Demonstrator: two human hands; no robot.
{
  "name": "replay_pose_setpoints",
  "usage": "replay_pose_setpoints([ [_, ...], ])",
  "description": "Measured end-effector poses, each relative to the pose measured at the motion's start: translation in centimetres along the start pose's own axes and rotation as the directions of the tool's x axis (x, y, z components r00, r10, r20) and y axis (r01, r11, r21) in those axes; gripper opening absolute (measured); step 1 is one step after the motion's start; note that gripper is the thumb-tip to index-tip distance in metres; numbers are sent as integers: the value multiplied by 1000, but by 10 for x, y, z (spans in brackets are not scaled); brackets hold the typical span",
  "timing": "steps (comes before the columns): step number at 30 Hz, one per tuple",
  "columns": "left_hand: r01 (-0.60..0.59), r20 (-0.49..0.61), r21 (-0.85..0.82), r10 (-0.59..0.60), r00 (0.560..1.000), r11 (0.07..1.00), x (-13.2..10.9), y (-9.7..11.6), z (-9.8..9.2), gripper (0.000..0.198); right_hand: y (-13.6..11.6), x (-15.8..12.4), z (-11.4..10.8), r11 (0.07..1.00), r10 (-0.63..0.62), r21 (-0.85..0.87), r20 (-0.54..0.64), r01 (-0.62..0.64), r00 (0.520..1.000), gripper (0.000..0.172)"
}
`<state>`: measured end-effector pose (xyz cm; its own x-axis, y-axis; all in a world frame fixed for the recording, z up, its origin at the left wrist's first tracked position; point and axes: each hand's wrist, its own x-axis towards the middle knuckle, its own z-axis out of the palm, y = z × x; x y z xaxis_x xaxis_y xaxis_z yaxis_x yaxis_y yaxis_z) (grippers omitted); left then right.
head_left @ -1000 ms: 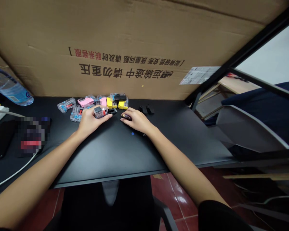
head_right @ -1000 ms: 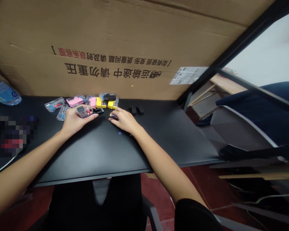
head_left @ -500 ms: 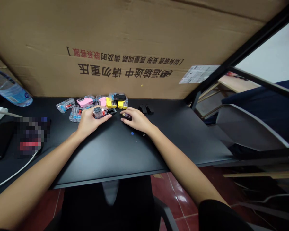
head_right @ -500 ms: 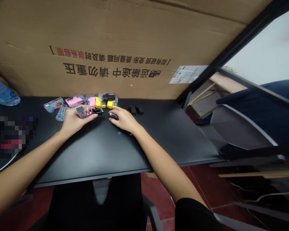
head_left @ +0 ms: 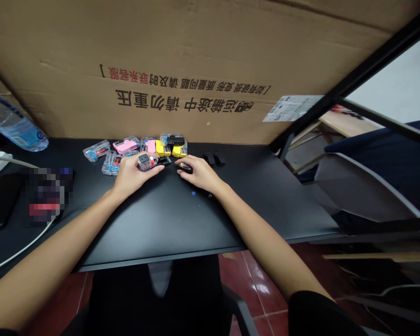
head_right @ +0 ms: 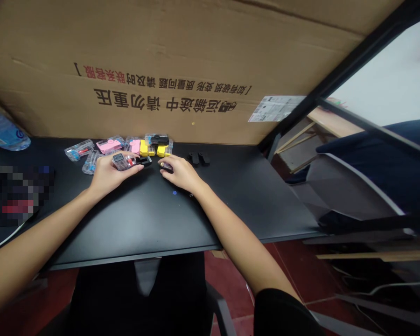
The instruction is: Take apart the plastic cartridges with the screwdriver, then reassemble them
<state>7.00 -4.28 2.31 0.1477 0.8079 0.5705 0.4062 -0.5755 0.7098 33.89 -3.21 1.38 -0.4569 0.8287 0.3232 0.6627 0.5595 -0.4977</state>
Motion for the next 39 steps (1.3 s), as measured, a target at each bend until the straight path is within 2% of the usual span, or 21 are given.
replay_pose_setpoints([
  [6,17,-2,6,-17,1000,1000,0,1,-1,34,-6,-2,-8,998,35,-51,0,-35,999,30],
  [13,18,3,6,-18,1000,1000,0,-1,0,35,-9,-3,-13,990,73,-129,77,-63,994,33],
  [18,-4,7,5,4,1000,1000,0,-2,0,34,-4,-4,-24,951,181,-268,92,-151,979,29],
  [21,-30,56,8,30,998,1000,0,0,-1,31,-1,-5,-31,928,223,-320,65,-191,973,24],
  [24,-53,156,-1,53,986,999,0,1,-2,30,-3,-3,-32,962,173,-215,-3,-170,985,23],
  [27,-46,309,-41,56,949,998,-1,2,-2,31,-12,-2,-28,998,59,-31,-66,-61,996,22],
  [30,-19,445,-63,45,894,998,-2,3,-2,34,-25,-3,-19,996,-47,78,-12,48,999,20],
  [32,-8,482,-64,38,876,998,-2,3,-1,37,-31,-3,-12,990,-86,120,43,81,995,19],
  [35,5,492,-70,30,870,998,-1,3,-1,39,-32,-2,-6,983,-110,154,84,96,990,22],
  [39,23,489,-82,20,872,996,-1,1,-2,38,-23,-2,-11,981,-117,170,108,98,987,24],
])
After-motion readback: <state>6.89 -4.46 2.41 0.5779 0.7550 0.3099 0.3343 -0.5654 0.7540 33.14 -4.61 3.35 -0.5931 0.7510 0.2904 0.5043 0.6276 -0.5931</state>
